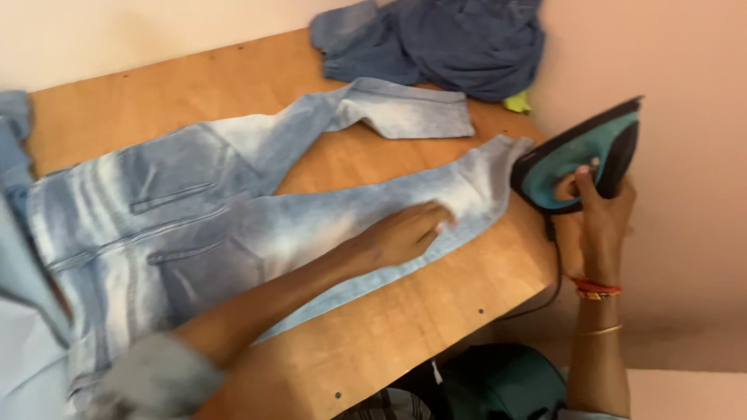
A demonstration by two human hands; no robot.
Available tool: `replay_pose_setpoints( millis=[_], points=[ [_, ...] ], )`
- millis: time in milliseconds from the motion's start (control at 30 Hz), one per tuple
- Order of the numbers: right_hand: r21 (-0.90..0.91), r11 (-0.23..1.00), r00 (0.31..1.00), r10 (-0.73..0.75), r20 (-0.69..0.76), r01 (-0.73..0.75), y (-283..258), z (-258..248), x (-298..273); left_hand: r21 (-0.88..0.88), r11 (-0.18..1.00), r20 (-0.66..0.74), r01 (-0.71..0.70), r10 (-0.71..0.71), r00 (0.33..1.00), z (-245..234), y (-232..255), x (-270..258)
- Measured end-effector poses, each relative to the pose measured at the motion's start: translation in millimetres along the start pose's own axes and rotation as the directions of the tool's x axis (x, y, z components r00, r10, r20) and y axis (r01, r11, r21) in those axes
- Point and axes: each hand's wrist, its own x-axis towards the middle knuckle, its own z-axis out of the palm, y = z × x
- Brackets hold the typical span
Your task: The person irons a pair of light blue jeans on a wooden table. They smooth the fabric with one hand while moving a teal iron with the other, covering the front and back sections of the jeans.
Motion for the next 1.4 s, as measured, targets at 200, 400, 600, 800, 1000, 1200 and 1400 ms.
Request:
replay_pose_setpoints(
  millis=[200,400,600,800,1000,1200,1400],
  points=[
    [0.113,0.981,0.974,0.174,-0.143,-0.158,-30,-35,-18,0.228,0.969,-0.053,0.098,-0.088,0.995,88,-69,140],
    [-0.044,0.992,0.988,0.109,-0.113,-0.115,-69,-115,-51,0.564,0.824,0.05,0.061,-0.108,0.993,163,-85,209],
    [0.022,0.972,0.971,0.232,0.06,-0.234,-62,-116,-56,0.373,0.927,0.07,0.042,-0.073,0.995,191,-96,251],
    [-0.098,0.97,0.903,0.241,0.356,-0.221,-23,-110,-53,-0.053,0.993,-0.209,-0.105,0.092,0.974,125,-106,135],
    [-0.355,0.917,0.608,0.387,0.693,-0.179,-43,-51,-35,0.522,0.78,-0.342,0.345,-0.179,0.923,-49,12,-140],
    [-0.339,0.934,0.271,0.357,0.894,-0.115,-124,76,-32,0.617,0.57,-0.409,0.543,-0.357,0.84,-36,53,-250],
    [-0.176,0.982,-0.055,0.18,0.982,0.067,-204,187,-51,0.645,0.371,-0.46,0.667,-0.509,0.728,-101,13,-310]
  ],
)
